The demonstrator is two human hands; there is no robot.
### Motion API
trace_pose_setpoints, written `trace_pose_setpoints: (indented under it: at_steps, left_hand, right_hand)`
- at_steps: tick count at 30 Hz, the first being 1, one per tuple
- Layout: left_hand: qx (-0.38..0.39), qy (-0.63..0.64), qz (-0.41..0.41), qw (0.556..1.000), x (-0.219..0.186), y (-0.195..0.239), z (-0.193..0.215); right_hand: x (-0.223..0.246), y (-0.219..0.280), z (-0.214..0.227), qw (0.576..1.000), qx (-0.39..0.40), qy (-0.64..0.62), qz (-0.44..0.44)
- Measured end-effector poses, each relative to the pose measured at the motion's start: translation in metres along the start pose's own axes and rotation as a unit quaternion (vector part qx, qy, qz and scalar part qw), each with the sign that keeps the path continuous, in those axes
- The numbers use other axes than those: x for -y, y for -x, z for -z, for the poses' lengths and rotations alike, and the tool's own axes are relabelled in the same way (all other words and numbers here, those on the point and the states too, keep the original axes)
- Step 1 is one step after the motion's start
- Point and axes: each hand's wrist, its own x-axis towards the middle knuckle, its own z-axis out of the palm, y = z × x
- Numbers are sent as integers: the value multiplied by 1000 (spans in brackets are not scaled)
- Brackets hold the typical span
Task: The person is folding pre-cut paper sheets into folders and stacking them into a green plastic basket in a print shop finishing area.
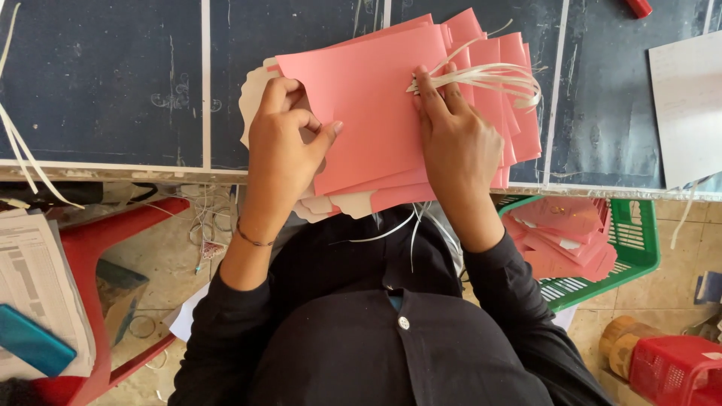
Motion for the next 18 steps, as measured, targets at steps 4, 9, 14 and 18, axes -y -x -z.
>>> trace_pose_setpoints:
  at_steps: [4, 9, 14, 18]
  left_hand:
    - [-15, -32, -1, 999, 2, 2, -7]
    - [-51, -152, 21, 987, -22, -2, -4]
    - [-55, -398, -19, 916, -38, -38, 13]
    - [-129, -405, -90, 901, 15, -130, 21]
  right_hand:
    - [3, 2, -1, 999, -13, 42, 13]
    - [8, 4, -4, 998, -4, 55, 1]
    - [9, 3, -5, 997, 1, 78, 4]
    - [7, 4, -4, 999, 23, 49, -1]
